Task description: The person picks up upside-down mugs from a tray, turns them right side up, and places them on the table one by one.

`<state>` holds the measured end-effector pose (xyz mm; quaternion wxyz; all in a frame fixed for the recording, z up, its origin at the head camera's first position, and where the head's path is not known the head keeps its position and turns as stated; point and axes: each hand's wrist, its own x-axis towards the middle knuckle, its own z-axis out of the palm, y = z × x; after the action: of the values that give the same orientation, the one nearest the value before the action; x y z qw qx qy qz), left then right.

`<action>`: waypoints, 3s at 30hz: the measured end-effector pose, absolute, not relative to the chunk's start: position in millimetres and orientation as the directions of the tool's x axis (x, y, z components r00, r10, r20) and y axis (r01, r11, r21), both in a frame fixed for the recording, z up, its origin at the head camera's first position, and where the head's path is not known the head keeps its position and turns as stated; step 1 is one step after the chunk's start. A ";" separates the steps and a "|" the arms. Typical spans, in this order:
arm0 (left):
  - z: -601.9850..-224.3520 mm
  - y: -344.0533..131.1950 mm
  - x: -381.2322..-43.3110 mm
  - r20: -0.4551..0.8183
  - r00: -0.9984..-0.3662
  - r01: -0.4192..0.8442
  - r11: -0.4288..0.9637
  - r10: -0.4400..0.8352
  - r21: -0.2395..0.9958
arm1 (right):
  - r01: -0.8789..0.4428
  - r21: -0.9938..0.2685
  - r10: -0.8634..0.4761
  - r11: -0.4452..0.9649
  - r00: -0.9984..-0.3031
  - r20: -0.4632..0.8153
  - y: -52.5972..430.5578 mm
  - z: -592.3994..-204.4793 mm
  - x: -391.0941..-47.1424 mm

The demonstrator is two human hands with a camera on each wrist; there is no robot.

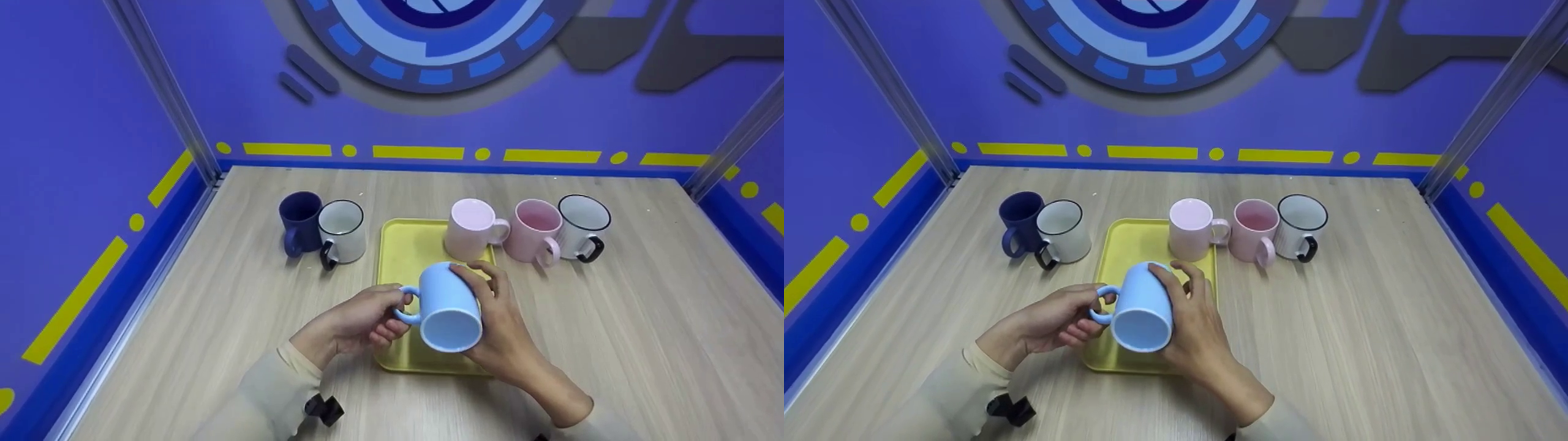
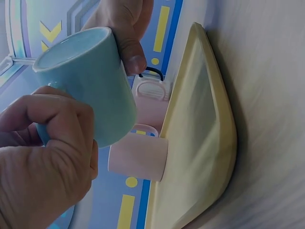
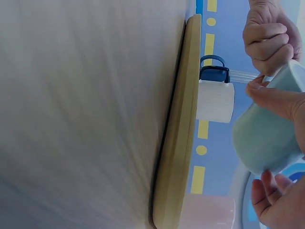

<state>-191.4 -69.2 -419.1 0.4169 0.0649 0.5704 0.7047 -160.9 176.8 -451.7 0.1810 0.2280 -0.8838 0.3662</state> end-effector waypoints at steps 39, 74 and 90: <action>-420.6 -72.9 -192.9 -0.238 -0.733 -0.154 0.185 0.638 0.971 | -0.198 -0.928 -0.416 0.314 -0.908 0.053 192.6 -440.9 -166.8; -426.7 -62.0 -195.4 -0.242 -0.812 -0.142 0.222 0.532 0.965 | -0.357 -0.743 -0.191 0.566 -0.934 0.303 182.6 -447.6 -162.1; -428.7 -56.9 -197.6 -0.196 -0.823 -0.130 0.159 0.533 0.979 | -0.387 -0.736 -0.191 0.555 -0.921 0.340 180.4 -448.8 -162.4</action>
<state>-197.6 -56.9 -428.7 0.2622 0.1410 0.7147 0.6329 -162.4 180.4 -448.8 0.1109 0.1654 -0.8748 0.4417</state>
